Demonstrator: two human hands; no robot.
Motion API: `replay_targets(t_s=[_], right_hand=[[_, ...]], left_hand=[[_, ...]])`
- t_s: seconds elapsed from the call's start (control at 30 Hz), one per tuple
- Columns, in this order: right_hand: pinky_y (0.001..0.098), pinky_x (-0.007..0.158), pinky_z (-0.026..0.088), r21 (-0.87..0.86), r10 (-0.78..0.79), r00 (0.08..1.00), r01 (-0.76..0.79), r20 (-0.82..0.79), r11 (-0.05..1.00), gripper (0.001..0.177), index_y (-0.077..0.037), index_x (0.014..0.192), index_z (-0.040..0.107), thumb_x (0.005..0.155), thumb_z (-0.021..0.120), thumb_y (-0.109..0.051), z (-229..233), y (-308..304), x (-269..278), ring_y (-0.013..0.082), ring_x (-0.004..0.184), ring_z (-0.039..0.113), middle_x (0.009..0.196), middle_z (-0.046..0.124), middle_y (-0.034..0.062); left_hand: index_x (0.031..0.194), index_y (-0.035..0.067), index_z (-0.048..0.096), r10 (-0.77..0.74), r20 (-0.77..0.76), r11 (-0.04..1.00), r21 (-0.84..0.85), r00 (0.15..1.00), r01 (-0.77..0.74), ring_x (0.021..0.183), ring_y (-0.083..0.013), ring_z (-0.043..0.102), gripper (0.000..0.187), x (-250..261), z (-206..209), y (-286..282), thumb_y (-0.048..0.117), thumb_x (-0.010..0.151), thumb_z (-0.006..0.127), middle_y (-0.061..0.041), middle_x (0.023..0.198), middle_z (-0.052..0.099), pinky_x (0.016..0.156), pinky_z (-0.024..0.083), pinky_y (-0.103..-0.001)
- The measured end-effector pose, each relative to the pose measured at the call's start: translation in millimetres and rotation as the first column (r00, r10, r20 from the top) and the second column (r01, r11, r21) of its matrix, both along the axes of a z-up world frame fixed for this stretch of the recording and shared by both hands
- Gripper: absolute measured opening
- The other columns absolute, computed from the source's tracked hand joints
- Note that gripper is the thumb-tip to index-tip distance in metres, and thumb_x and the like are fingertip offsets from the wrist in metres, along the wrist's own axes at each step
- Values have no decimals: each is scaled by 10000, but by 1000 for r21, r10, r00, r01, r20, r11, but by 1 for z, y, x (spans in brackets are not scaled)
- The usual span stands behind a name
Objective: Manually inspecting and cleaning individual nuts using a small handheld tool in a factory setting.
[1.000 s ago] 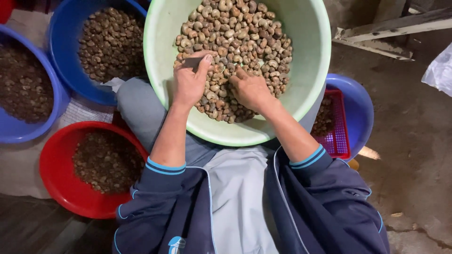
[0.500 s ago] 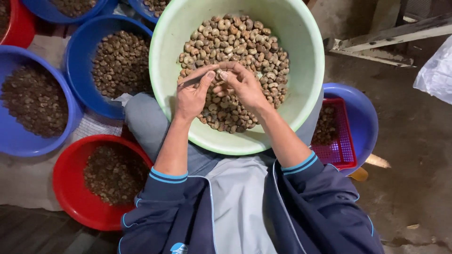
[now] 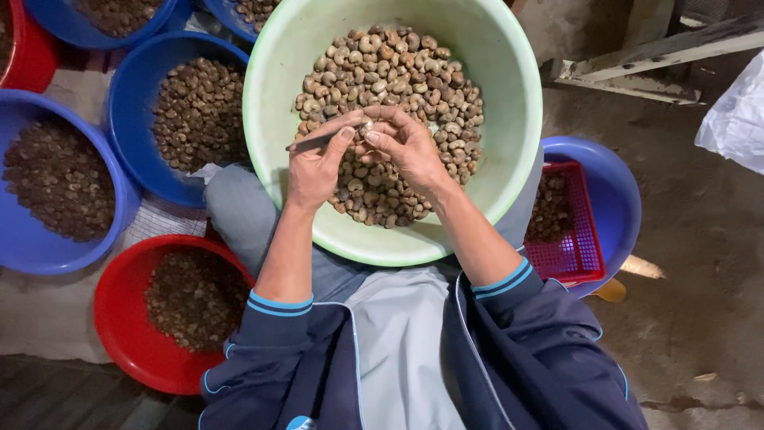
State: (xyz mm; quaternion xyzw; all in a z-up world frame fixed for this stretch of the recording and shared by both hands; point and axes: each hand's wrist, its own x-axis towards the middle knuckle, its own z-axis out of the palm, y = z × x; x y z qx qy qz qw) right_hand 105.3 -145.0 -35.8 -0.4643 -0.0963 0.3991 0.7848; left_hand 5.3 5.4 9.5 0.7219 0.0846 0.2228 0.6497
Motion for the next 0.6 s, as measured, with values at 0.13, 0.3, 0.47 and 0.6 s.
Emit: replay_targets(t_s=[0.13, 0.3, 0.47, 0.6], right_hand=[[396, 799, 690, -26, -47, 994, 50, 97, 998, 418, -13, 1380, 549, 991, 700, -34, -12, 0, 0, 252, 899, 773, 1041, 746, 142], [304, 767, 658, -106, -25, 945, 63, 325, 992, 410, -66, 1369, 578, 992, 734, -106, -6, 0, -1, 132, 895, 723, 1018, 747, 81], [275, 753, 638, -102, -56, 935, 97, 351, 990, 424, -69, 1351, 572, 969, 756, -91, -5, -4, -4, 99, 861, 691, 983, 735, 83], [264, 754, 623, -72, -34, 944, 61, 329, 996, 434, -75, 1359, 555, 970, 748, -79, -8, -4, -2, 101, 883, 690, 1000, 729, 95]], left_hand=[[1174, -37, 747, -55, -3, 997, 59, 998, 55, 1231, -458, 640, 227, 1, 7, 1, 132, 1113, 609, -280, 1249, 705, 1039, 521, -604], [1141, -75, 743, -46, -48, 990, 130, 998, 52, 1216, -466, 649, 217, 2, 7, 0, 91, 1113, 606, -325, 1227, 706, 1045, 514, -587], [1193, -69, 725, -61, -99, 995, 77, 993, 69, 1264, -468, 609, 224, 0, 0, -1, 109, 1119, 610, -329, 1266, 681, 1053, 513, -572], [1214, -47, 717, -57, -152, 997, 40, 987, 64, 1295, -452, 597, 226, -1, 5, -3, 133, 1120, 617, -312, 1308, 670, 1069, 503, -567]])
